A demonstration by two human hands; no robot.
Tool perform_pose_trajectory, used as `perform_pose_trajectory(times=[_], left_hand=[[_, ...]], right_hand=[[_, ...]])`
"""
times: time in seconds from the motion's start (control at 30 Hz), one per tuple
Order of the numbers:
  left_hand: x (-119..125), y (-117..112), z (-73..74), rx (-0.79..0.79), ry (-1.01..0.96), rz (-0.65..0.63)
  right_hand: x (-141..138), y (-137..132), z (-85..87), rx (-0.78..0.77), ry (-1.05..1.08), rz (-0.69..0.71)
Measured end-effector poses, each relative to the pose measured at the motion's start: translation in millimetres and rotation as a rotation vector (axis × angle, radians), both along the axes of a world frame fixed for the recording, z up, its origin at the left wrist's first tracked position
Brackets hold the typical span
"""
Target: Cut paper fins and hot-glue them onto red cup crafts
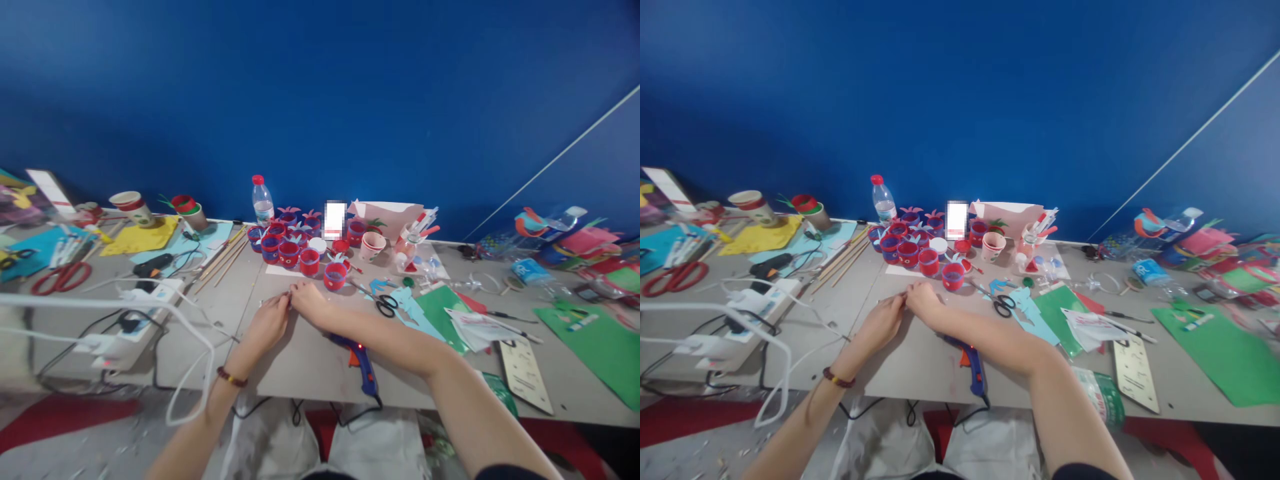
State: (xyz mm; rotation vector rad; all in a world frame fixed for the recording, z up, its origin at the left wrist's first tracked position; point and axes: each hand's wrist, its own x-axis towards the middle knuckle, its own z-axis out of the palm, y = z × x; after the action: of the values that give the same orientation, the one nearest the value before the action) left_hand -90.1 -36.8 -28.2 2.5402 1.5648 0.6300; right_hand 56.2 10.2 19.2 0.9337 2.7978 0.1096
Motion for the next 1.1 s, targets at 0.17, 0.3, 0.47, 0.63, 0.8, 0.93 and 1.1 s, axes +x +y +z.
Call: perform_pose_trajectory(times=[0.17,0.3,0.47,0.63,0.8,0.93,1.1], left_hand=[[0.9,0.1,1.1,0.003,0.004,0.0],[1.4,0.6,2.1,-0.009,0.0,0.005],[1.8,1.1,0.6,-0.013,0.009,0.016],[2.6,1.2,1.4,-0.014,-0.003,0.026],[3.1,-0.4,4.2,-0.036,-0.015,0.03],[-0.2,-0.7,2.4,-0.102,-0.088,0.068],[-5.7,-1.0,5.4,-0.251,-0.352,0.104]], right_hand=[[-2.2,-0.2,1.1,0.043,-0.036,-0.058],[-2.4,1.4,-2.2,0.058,-0.039,-0.057],[-1.4,2.5,-6.2,0.076,-0.043,-0.057],[-4.4,1.5,-4.1,0.086,-0.05,-0.091],[-9.4,1.3,-0.1,0.073,-0.033,-0.132],[-5.6,6.1,9.2,0.023,0.018,-0.165],[13.3,10.0,27.0,-0.037,0.127,-0.248]])
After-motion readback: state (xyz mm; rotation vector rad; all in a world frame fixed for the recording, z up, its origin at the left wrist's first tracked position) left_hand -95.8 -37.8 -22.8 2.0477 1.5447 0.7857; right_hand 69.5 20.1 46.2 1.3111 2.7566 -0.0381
